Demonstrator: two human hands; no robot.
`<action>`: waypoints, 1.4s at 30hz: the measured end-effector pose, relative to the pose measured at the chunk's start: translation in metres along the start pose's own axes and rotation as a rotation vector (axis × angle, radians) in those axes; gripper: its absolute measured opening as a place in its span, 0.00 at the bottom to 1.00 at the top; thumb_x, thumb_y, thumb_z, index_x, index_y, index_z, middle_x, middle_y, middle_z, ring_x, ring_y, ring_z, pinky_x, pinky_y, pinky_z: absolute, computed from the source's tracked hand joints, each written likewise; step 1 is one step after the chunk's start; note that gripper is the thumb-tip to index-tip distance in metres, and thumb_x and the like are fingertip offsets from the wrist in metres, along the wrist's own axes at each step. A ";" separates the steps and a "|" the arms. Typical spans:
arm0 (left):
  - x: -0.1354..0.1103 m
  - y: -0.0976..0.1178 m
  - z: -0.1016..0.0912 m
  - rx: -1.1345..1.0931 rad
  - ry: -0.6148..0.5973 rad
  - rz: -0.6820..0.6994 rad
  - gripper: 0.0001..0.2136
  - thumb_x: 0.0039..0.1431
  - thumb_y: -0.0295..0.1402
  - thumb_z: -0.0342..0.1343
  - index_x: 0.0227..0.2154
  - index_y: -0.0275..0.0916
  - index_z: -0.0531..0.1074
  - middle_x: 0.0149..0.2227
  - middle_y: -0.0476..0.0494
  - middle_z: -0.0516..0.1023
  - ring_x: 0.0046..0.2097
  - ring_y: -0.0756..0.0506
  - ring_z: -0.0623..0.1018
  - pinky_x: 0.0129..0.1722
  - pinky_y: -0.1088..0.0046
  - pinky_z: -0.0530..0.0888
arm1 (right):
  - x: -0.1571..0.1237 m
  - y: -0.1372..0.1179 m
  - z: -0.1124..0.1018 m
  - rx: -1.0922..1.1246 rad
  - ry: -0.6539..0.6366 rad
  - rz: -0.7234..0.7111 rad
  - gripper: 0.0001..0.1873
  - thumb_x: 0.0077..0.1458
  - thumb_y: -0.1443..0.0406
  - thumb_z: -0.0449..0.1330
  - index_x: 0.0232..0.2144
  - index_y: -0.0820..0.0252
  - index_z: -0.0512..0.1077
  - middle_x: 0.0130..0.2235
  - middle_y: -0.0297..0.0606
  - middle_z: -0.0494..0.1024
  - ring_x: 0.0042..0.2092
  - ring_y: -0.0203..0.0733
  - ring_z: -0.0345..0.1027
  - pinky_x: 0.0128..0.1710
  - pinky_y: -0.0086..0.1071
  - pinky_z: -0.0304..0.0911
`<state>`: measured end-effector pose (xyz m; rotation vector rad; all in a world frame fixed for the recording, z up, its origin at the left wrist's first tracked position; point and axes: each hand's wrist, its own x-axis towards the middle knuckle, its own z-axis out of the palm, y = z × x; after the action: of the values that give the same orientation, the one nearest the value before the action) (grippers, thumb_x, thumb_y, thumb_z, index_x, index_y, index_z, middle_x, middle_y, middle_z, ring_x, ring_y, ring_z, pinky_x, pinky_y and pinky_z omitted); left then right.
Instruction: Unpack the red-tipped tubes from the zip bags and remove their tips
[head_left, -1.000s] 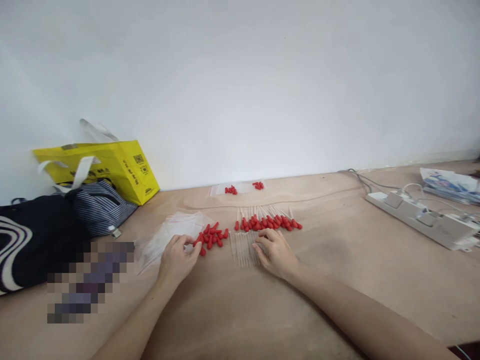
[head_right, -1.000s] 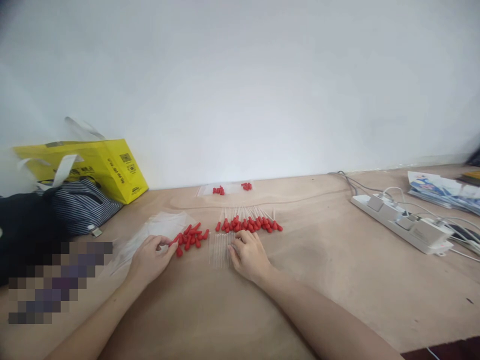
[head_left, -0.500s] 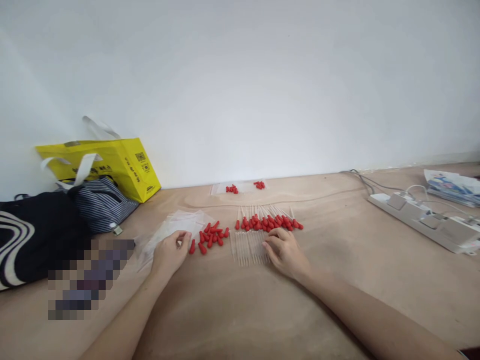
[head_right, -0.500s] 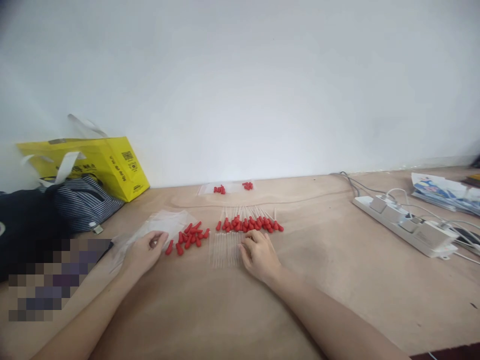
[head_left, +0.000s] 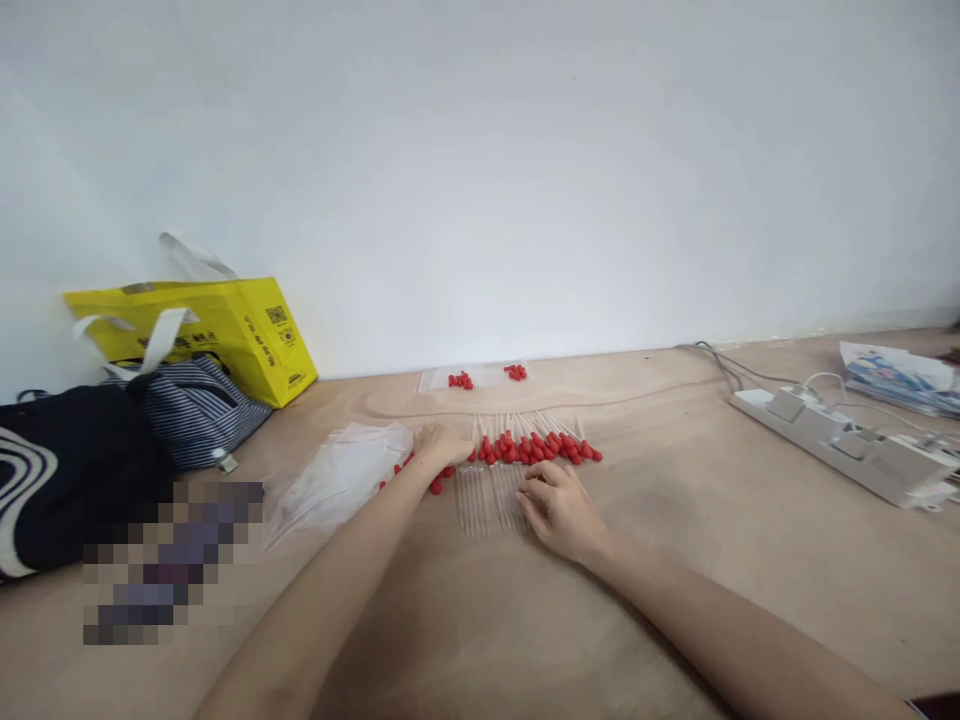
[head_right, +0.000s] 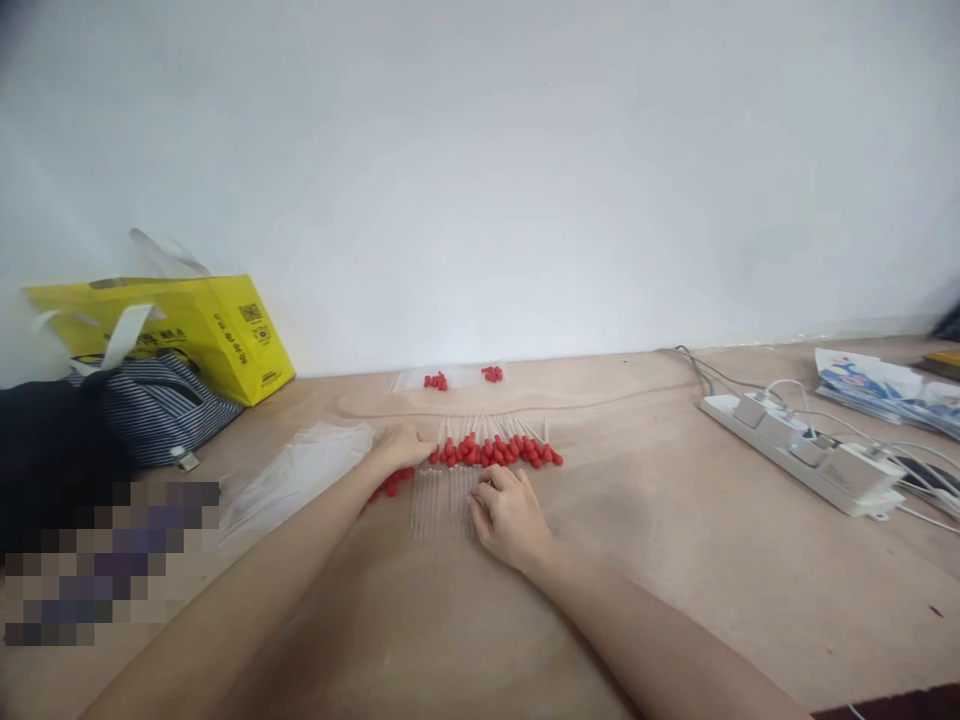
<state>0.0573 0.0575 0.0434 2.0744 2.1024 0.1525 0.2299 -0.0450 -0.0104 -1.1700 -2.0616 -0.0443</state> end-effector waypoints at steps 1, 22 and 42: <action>0.004 0.003 0.001 -0.004 -0.029 -0.020 0.13 0.41 0.42 0.51 0.16 0.37 0.72 0.15 0.43 0.71 0.24 0.43 0.75 0.26 0.71 0.68 | 0.000 0.000 0.000 0.001 -0.009 0.001 0.09 0.52 0.69 0.51 0.28 0.61 0.71 0.33 0.39 0.71 0.35 0.38 0.63 0.35 0.33 0.51; -0.075 -0.060 0.006 -0.075 0.365 0.567 0.07 0.57 0.30 0.41 0.29 0.38 0.63 0.29 0.45 0.73 0.35 0.47 0.73 0.36 0.69 0.67 | 0.003 -0.005 0.004 -0.039 0.245 -0.109 0.19 0.51 0.68 0.52 0.46 0.64 0.64 0.43 0.46 0.69 0.45 0.44 0.60 0.42 0.38 0.55; -0.095 -0.043 0.045 -0.032 0.709 0.949 0.10 0.57 0.27 0.44 0.36 0.37 0.70 0.38 0.45 0.77 0.43 0.46 0.73 0.48 0.62 0.63 | 0.006 -0.013 0.021 -0.142 0.211 -0.382 0.09 0.53 0.70 0.51 0.34 0.57 0.70 0.21 0.29 0.71 0.33 0.34 0.61 0.52 0.45 0.40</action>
<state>0.0252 -0.0410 -0.0040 3.1075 1.0800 1.1608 0.2059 -0.0404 -0.0169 -0.7980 -2.0867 -0.4838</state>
